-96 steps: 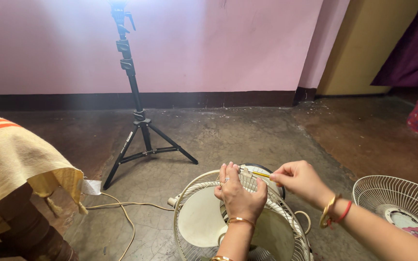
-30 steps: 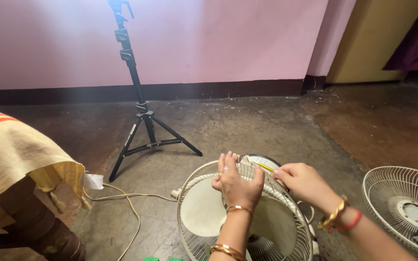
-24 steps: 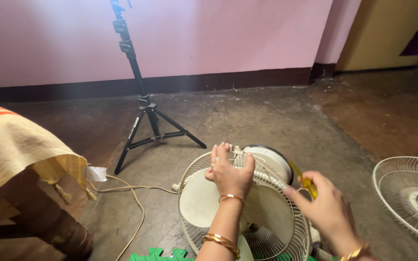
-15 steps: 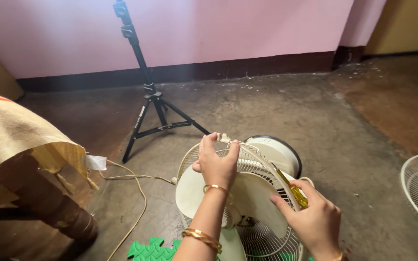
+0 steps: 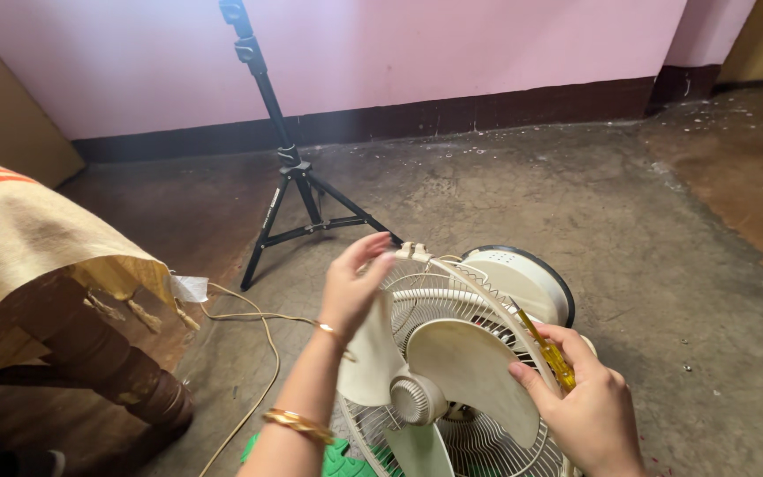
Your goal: The person sits on the floor and services a table fan. They detach the front grille, use a screwdriver to loosen the fan components, remove the blade assembly, and then reattach the grille and secure the parts back together.
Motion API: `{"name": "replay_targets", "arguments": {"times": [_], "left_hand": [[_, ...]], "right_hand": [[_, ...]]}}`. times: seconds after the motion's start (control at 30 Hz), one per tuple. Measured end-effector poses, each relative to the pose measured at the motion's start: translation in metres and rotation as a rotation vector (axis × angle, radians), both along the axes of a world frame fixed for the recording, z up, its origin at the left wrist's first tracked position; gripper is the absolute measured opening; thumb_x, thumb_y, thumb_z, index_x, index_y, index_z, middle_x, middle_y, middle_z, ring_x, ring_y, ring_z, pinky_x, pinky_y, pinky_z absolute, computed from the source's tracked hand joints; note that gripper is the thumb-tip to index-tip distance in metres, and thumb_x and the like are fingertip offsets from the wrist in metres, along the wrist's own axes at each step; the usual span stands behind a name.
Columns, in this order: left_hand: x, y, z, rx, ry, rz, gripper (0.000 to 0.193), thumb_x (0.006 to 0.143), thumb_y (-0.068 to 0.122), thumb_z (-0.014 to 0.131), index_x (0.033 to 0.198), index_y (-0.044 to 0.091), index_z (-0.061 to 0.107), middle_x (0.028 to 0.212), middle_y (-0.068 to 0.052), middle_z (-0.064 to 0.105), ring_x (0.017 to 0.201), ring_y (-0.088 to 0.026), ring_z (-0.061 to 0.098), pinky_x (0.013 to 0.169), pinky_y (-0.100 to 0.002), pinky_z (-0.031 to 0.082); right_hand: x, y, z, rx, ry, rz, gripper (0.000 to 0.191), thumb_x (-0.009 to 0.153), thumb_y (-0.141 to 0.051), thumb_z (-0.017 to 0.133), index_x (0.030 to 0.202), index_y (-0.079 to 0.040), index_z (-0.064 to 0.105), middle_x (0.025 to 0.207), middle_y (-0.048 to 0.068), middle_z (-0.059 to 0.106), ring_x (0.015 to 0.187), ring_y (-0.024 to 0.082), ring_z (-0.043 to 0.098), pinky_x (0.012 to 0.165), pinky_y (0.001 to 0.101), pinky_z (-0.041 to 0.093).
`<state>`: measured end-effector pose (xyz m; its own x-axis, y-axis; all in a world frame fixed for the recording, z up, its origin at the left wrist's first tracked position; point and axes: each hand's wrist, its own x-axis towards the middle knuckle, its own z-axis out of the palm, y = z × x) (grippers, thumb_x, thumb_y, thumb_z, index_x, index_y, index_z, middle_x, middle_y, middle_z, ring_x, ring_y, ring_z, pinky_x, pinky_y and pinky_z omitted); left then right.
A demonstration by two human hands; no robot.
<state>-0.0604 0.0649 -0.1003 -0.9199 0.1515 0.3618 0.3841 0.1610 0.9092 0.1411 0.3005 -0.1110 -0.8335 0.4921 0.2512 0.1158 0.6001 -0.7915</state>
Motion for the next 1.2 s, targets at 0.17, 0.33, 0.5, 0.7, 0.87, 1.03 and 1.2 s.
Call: {"name": "replay_targets", "arguments": {"times": [0.17, 0.33, 0.5, 0.7, 0.87, 1.03, 1.2], "left_hand": [[-0.013, -0.069, -0.028, -0.271, -0.129, -0.015, 0.042, 0.094, 0.006, 0.058, 0.135, 0.006, 0.065, 0.121, -0.006, 0.075, 0.112, -0.014, 0.068, 0.096, -0.027, 0.052], [-0.023, -0.082, -0.037, -0.312, -0.226, -0.095, 0.037, 0.095, 0.005, 0.062, 0.131, 0.005, 0.068, 0.112, -0.005, 0.078, 0.104, -0.012, 0.070, 0.092, -0.026, 0.054], [-0.039, -0.074, -0.021, -0.486, -0.278, -0.163, 0.023, 0.097, 0.010, 0.063, 0.117, 0.005, 0.073, 0.095, -0.005, 0.075, 0.087, -0.012, 0.065, 0.083, -0.030, 0.055], [-0.055, -0.072, 0.003, -0.871, -0.012, -0.277, 0.020, 0.085, 0.010, 0.073, 0.105, 0.006, 0.070, 0.089, -0.010, 0.075, 0.081, -0.018, 0.070, 0.078, -0.034, 0.056], [-0.057, -0.060, 0.012, -1.078, 0.058, -0.236, 0.024, 0.080, 0.017, 0.081, 0.098, 0.003, 0.072, 0.088, -0.014, 0.074, 0.080, -0.026, 0.069, 0.075, -0.038, 0.055], [-0.061, -0.063, 0.020, -0.993, -0.071, -0.293, 0.024, 0.077, 0.016, 0.082, 0.099, 0.006, 0.077, 0.087, -0.011, 0.078, 0.078, -0.021, 0.073, 0.076, -0.035, 0.057], [-0.062, -0.073, 0.024, -1.009, -0.071, -0.361, 0.026, 0.081, 0.011, 0.079, 0.106, 0.009, 0.078, 0.087, -0.009, 0.080, 0.078, -0.016, 0.075, 0.075, -0.034, 0.058]], "right_hand": [[-0.002, 0.002, -0.005, 0.024, 0.029, 0.005, 0.055, 0.073, -0.039, 0.086, 0.121, -0.019, 0.068, 0.108, 0.005, 0.077, 0.091, 0.026, 0.077, 0.078, 0.0380, 0.058], [-0.004, 0.003, -0.012, -0.008, 0.059, 0.015, 0.054, 0.072, -0.036, 0.087, 0.120, -0.018, 0.068, 0.106, 0.005, 0.077, 0.093, 0.024, 0.077, 0.080, 0.0378, 0.058], [-0.003, 0.004, -0.015, -0.048, 0.028, 0.006, 0.055, 0.073, -0.033, 0.087, 0.121, -0.017, 0.067, 0.105, 0.005, 0.078, 0.094, 0.021, 0.079, 0.082, 0.0358, 0.059], [-0.001, 0.006, -0.016, -0.047, 0.009, -0.009, 0.055, 0.074, -0.032, 0.087, 0.122, -0.017, 0.067, 0.102, 0.006, 0.080, 0.094, 0.020, 0.080, 0.082, 0.0351, 0.059], [0.001, 0.006, -0.015, -0.025, 0.003, -0.012, 0.054, 0.073, -0.030, 0.083, 0.123, -0.017, 0.066, 0.103, 0.007, 0.081, 0.094, 0.021, 0.080, 0.081, 0.0355, 0.060], [0.002, 0.005, -0.014, -0.025, -0.123, -0.098, 0.053, 0.078, -0.032, 0.086, 0.126, -0.020, 0.066, 0.103, 0.006, 0.080, 0.097, 0.023, 0.079, 0.084, 0.0369, 0.060], [0.003, 0.003, -0.013, -0.040, 0.008, -0.032, 0.051, 0.077, -0.028, 0.083, 0.124, -0.018, 0.065, 0.108, 0.002, 0.080, 0.098, 0.024, 0.078, 0.083, 0.0369, 0.058]]}}
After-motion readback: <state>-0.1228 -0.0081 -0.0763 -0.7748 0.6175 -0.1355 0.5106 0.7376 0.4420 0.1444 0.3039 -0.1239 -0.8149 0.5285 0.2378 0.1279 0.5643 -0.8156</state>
